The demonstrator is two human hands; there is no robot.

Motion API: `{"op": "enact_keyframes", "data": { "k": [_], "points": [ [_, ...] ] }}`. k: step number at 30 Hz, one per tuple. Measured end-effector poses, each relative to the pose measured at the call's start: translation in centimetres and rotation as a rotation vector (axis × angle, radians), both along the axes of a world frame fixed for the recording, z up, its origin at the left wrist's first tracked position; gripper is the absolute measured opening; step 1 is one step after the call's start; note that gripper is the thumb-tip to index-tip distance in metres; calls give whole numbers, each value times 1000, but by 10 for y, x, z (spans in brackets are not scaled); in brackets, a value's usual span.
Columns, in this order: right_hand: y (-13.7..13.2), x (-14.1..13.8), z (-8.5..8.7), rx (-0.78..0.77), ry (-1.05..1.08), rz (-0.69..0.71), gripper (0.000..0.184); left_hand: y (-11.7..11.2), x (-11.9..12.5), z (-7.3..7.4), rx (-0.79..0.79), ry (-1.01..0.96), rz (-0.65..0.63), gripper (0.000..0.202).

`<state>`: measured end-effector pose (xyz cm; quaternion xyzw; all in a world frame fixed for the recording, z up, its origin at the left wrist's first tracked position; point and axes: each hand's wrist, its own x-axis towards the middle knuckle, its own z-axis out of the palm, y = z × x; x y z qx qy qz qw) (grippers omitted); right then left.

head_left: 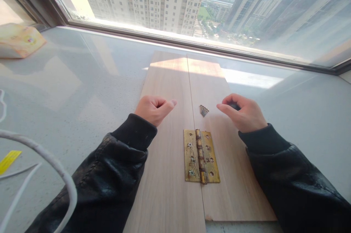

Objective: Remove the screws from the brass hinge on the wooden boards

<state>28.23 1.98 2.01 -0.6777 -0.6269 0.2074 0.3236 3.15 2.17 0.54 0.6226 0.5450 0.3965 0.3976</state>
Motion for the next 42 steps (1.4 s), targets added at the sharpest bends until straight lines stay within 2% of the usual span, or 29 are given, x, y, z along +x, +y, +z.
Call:
{"op": "enact_keyframes", "data": {
  "k": [3,4,5,7,9,12,16,25,28,31,35,38,42],
  "points": [
    [-11,-10,25,92,420,12,17,0,0,0,-5,-5,-5,49],
    [-17,-17,33,102,533,57,17,0,0,0,-6,-5,-7,49],
    [-24,-26,38,111,762,139,12,0,0,0,-9,-5,-9,50],
    [-39,-45,43,83,1013,275,5,0,-1,0,-13,-8,-10,50],
    [-53,-62,40,-11,1102,423,9,0,-1,0,-14,-10,-11,50],
    [-66,-78,25,-72,1113,511,11,0,-1,0,-15,-8,-11,50],
    [-67,-79,11,-123,1107,534,10,1,-1,-1,-18,-24,-12,50],
    [-68,-77,6,-182,1106,590,11,1,-1,-1,-17,-24,-17,50],
    [-67,-78,5,-121,1058,580,8,1,-1,0,-21,-28,-11,50],
    [-65,-78,4,-22,901,592,12,1,-1,0,-23,-38,-10,50],
    [-61,-75,0,95,816,603,15,1,-1,-1,-17,-45,-13,50],
    [-58,-72,-3,188,807,581,18,1,-1,-1,-13,-38,-14,50],
    [-53,-68,-8,198,882,605,20,1,-1,0,-10,-28,-11,50]
  ]
}}
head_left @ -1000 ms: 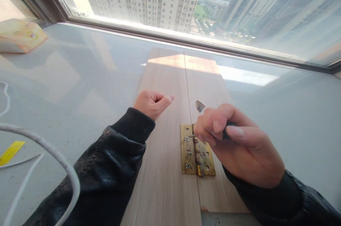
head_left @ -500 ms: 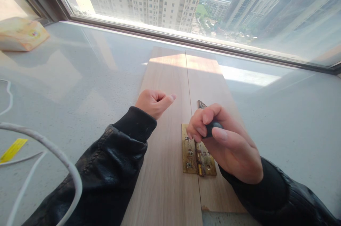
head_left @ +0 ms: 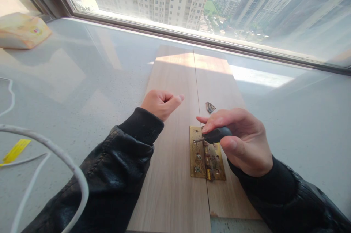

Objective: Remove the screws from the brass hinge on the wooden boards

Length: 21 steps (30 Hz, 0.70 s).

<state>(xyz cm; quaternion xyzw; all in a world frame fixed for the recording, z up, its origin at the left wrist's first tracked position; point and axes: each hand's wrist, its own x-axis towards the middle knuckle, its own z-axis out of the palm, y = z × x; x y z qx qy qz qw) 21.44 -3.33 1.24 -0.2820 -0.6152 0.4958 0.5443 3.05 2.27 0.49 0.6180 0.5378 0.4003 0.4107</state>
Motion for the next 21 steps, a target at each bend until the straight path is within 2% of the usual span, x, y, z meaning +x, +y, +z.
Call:
{"op": "enact_keyframes", "data": {
  "k": [8,14,16,21],
  "points": [
    [3,10,-8,-91,36,171,22,0,0,-1,3,-4,4,51],
    [0,-6,-4,-174,111,346,21,0,0,1,-2,1,0,50],
    [-2,-12,-2,-186,139,332,20,0,0,1,-2,2,-1,50],
    [-12,-16,-5,-145,115,179,20,0,0,1,-13,20,6,51]
  ]
}}
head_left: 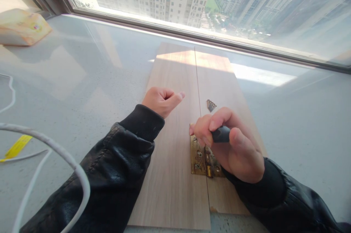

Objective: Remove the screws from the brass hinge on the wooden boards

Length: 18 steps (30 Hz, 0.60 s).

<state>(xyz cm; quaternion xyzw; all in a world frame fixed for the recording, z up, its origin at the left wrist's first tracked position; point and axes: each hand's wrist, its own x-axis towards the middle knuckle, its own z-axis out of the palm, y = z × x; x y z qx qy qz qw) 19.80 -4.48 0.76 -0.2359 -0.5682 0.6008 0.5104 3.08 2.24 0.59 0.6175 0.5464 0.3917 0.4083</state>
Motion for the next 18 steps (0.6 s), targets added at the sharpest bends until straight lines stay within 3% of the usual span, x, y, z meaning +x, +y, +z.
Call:
{"op": "enact_keyframes", "data": {
  "k": [7,13,18],
  "points": [
    [3,3,-7,80,-26,-123,18,0,0,0,14,3,-4,51],
    [6,6,-3,148,-61,-209,28,1,0,0,17,9,-6,51],
    [9,11,-1,130,3,-171,17,0,0,1,12,10,0,51]
  ]
}}
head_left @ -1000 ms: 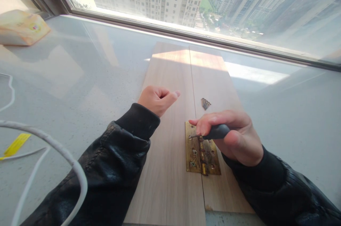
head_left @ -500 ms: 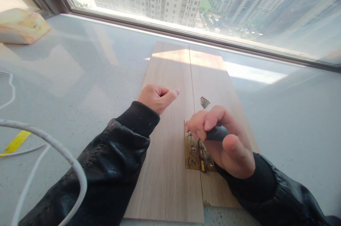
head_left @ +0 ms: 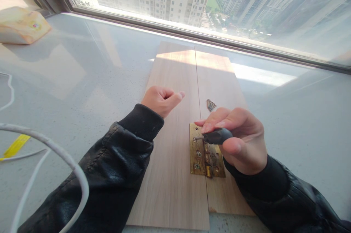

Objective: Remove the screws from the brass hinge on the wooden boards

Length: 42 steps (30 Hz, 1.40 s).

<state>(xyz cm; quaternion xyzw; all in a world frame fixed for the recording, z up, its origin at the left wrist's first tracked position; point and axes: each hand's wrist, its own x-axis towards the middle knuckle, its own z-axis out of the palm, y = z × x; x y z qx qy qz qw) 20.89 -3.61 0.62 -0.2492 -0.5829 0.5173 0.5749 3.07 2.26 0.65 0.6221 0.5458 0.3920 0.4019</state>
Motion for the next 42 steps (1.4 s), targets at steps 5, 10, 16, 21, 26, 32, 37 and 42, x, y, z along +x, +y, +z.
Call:
{"op": "enact_keyframes", "data": {
  "k": [5,10,16,21,26,32,37,42],
  "points": [
    [-3,-1,4,-65,-79,214,19,0,0,-1,-2,-10,1,51],
    [-15,-4,1,-72,-267,231,37,1,0,-1,5,-7,-4,51],
    [-13,-9,17,-199,85,59,32,0,0,-1,6,7,-2,50],
    [-7,-12,28,-268,194,0,25,-1,0,-1,6,6,1,51],
    [-8,-16,16,-263,152,-2,22,0,1,-2,24,-5,15,51],
    [-7,-16,13,-248,126,31,20,1,0,-3,20,-13,-4,51],
    [-8,-15,13,-257,140,57,19,1,0,-2,15,5,-3,51],
    [-8,-18,11,-262,148,74,18,0,0,-1,4,-6,6,51]
  ]
}}
